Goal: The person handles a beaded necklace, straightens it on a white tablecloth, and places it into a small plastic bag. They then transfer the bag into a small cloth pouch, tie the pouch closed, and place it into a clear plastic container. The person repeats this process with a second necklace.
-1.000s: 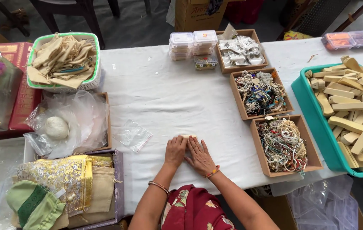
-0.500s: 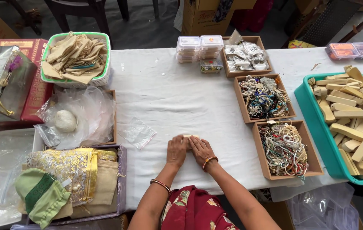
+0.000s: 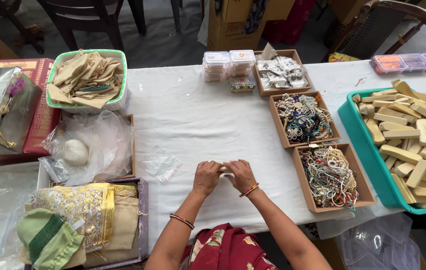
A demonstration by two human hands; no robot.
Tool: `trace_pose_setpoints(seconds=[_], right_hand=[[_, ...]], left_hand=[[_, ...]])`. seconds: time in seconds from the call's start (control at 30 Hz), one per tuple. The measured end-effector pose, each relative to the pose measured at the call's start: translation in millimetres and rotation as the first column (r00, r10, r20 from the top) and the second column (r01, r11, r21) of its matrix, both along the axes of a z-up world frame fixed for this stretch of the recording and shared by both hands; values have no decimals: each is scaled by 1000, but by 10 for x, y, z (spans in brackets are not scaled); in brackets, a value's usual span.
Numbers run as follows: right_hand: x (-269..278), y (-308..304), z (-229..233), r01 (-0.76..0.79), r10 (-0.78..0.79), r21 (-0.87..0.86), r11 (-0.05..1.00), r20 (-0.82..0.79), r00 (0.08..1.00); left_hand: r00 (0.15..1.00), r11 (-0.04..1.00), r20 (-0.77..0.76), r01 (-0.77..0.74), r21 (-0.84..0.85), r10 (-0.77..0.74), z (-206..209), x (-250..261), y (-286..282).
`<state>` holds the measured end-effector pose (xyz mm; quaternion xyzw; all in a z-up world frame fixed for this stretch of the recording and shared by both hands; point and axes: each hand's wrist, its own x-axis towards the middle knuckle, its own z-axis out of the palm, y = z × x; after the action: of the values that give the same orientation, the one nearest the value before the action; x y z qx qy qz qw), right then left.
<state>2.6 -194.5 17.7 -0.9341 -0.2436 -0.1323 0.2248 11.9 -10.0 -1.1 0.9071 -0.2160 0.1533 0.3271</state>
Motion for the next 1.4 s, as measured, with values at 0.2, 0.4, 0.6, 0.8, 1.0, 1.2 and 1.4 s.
trace_pose_setpoints(seconds=[0.2,0.4,0.6,0.8,1.0,1.2,1.4], right_hand=[[66,-176,-25,138,-1,264,955,-461,887],[74,-151,48,332,241,582,743,-694,678],[-34,-168,35,384,238,660,646,-652,720],[-232,-340,144,435,215,574,694,-741,635],[-250,-175,420,-174,331,363,915,-430,840],[123,-293,-182,198,243,436,878,-761,601],[128,-636,-793,853,123,231,467,-973,196]], left_hand=[[983,995,-154,92,-39,-97,322,-30,173],[640,616,-685,-395,-681,-348,-139,-101,73],[678,544,-694,-498,-675,-240,13,-262,-39],[614,750,-788,-508,-424,-30,262,-544,-200],[892,918,-370,-347,-191,260,594,-813,-235],[811,808,140,-582,93,568,638,-1059,440],[390,430,301,-899,-78,870,1417,-2394,1944]])
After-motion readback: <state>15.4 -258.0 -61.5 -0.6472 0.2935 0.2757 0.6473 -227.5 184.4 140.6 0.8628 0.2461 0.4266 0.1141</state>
